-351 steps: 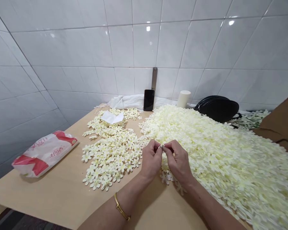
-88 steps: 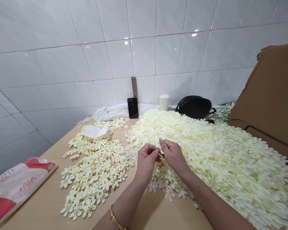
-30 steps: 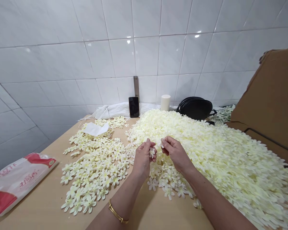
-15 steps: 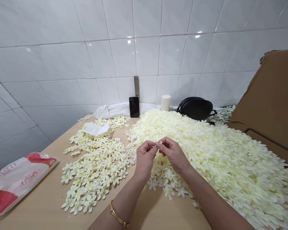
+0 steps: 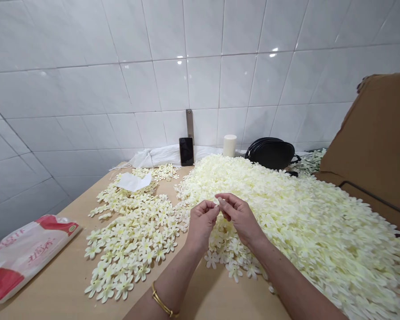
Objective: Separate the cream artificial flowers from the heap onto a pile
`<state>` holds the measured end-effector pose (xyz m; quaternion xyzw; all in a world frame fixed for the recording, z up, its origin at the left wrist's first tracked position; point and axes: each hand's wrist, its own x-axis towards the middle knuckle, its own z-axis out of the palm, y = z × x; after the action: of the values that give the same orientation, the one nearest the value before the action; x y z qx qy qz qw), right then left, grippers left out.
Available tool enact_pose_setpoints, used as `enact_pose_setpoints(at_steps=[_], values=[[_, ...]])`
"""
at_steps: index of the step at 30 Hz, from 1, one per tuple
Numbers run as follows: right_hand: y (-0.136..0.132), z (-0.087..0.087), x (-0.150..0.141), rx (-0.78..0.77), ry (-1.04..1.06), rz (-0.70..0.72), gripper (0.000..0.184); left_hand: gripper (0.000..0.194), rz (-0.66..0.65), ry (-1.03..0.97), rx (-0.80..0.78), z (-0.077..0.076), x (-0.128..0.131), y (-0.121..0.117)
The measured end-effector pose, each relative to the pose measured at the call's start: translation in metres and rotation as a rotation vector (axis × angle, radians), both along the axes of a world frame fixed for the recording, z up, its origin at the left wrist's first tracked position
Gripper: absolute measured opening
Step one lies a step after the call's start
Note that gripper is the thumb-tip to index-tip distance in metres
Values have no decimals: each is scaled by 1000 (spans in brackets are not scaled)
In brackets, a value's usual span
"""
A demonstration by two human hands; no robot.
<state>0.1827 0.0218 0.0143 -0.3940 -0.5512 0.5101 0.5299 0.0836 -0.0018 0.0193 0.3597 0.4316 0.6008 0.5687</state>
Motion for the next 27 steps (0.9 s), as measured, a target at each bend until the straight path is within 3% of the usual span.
enact_pose_setpoints(at_steps=[3, 6, 10, 14, 27], values=[[0, 2, 2, -108, -14, 40, 36, 24, 13, 26, -3, 2, -1, 0], [-1, 5, 4, -74, -95, 98, 36, 22, 16, 79, 16, 2, -2, -1], [-3, 4, 3, 66, -124, -23, 25, 22, 8, 115, 15, 1, 0, -1], [-2, 0, 0, 124, -219, -132, 26, 22, -8, 110, -9, -2, 0, 0], [-3, -1, -8, 271, -494, -214, 35, 24, -92, 87, -35, 3, -14, -8]])
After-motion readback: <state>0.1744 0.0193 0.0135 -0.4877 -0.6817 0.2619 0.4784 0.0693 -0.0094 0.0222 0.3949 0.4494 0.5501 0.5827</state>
